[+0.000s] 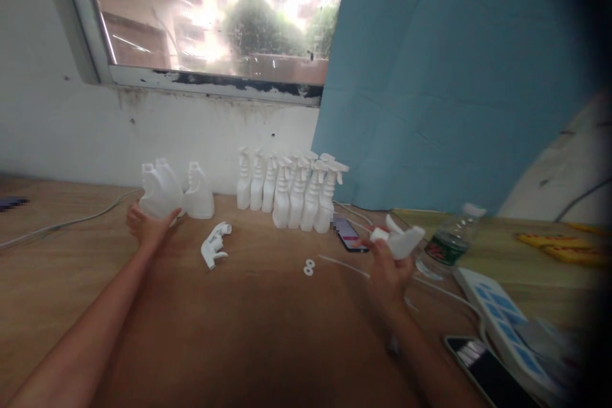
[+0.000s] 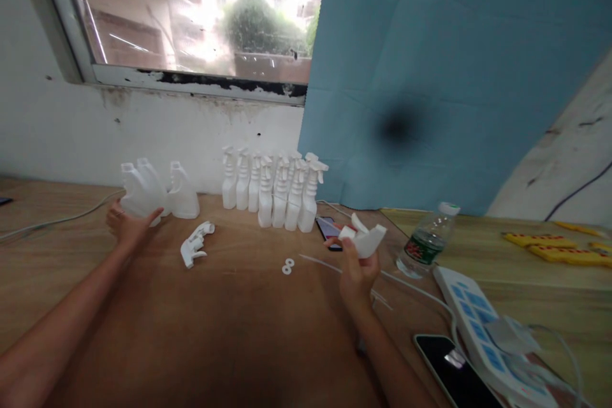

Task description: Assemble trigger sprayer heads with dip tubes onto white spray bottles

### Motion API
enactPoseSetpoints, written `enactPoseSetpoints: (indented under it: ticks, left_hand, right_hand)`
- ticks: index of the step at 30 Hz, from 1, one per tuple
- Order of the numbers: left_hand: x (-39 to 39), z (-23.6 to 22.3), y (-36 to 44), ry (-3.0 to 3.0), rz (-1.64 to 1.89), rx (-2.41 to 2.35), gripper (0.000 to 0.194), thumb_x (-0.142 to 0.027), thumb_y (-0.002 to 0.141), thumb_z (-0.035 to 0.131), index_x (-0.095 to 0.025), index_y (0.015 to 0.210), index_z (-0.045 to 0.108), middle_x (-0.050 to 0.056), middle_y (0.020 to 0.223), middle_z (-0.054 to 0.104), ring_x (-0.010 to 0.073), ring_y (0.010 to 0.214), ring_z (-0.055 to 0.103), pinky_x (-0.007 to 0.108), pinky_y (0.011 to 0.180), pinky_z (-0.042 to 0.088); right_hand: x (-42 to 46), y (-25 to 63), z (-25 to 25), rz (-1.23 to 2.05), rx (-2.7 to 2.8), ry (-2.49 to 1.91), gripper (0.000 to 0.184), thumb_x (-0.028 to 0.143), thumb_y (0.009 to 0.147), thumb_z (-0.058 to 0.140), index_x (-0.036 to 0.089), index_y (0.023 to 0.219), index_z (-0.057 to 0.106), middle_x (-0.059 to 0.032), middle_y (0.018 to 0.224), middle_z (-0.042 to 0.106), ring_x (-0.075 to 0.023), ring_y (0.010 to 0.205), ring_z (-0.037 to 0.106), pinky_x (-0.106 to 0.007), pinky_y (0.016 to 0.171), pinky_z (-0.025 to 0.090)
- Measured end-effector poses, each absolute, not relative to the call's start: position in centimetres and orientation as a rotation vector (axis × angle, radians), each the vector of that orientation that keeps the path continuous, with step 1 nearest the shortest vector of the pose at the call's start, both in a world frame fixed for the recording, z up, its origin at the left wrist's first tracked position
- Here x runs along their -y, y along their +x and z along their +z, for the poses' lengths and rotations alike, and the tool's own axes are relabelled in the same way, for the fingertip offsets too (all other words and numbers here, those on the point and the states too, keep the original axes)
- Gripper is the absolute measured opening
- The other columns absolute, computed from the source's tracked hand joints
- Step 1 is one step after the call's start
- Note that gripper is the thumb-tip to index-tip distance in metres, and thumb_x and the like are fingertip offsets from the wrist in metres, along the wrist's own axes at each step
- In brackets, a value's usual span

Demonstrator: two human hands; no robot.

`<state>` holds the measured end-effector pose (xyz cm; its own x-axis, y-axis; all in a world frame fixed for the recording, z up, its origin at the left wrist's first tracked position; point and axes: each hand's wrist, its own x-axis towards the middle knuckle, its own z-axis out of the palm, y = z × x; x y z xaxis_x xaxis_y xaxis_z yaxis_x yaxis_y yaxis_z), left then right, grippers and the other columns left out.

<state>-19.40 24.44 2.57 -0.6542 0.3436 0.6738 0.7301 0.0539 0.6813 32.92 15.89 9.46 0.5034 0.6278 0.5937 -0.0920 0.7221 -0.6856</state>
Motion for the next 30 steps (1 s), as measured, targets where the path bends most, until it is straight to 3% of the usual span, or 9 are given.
enactPoseSetpoints:
  ticks: [4,8,11,16,30]
  left_hand:
    - [-24.3,2.1,-19.7,-1.199,-1.652,1.995,0.097,-0.052,0.06,0.079,-0.009,0.132,0.03,0.022,0.127,0.044,0.0421,0.117,0.044,0.061,0.095,0.037]
    - [-22.2,2.8,-17.7,-1.422,-1.511,1.741,0.09,-0.047,0.067,0.074,-0.008,0.134,0.029,0.023,0.137,0.037,0.039,0.128,0.036,0.055,0.106,0.031]
    - [-19.9,3.7,-14.9,-1.737,-1.276,1.452,0.083,-0.042,0.069,0.074,-0.016,0.135,0.032,0.021,0.145,0.031,0.0379,0.134,0.033,0.053,0.107,0.031]
    - [-17.1,5.2,-10.7,-2.085,-0.938,1.036,0.072,-0.036,0.073,0.073,-0.03,0.135,0.037,0.016,0.151,0.027,0.0386,0.136,0.034,0.058,0.107,0.029]
    - [-16.8,5.4,-10.2,-2.208,-0.978,0.944,0.069,-0.036,0.071,0.074,-0.031,0.132,0.043,0.014,0.151,0.028,0.0387,0.135,0.035,0.061,0.105,0.03]
  right_hand:
    - [-16.9,34.3,9.4,0.816,0.864,-0.535,0.024,0.034,0.075,0.073,0.018,0.09,0.063,-0.0025,0.081,0.07,-0.0138,0.052,0.061,-0.026,0.045,0.05]
    - [-17.6,35.1,8.3,1.167,0.779,-0.565,0.022,0.037,0.075,0.072,0.018,0.082,0.064,-0.0039,0.074,0.073,-0.0128,0.047,0.059,-0.028,0.05,0.053]
    - [-17.8,35.3,7.8,1.299,0.695,-0.531,0.02,0.037,0.076,0.071,0.019,0.083,0.064,-0.0028,0.074,0.073,-0.0131,0.05,0.061,-0.029,0.055,0.055]
    - [-17.8,35.2,7.6,1.355,0.652,-0.523,0.021,0.038,0.074,0.073,0.02,0.082,0.064,0.0003,0.069,0.071,-0.0129,0.054,0.062,-0.028,0.057,0.054]
    - [-18.3,35.0,6.6,1.28,0.698,-0.64,0.026,0.042,0.073,0.074,0.02,0.083,0.062,0.0022,0.069,0.067,-0.0094,0.046,0.051,-0.027,0.052,0.049]
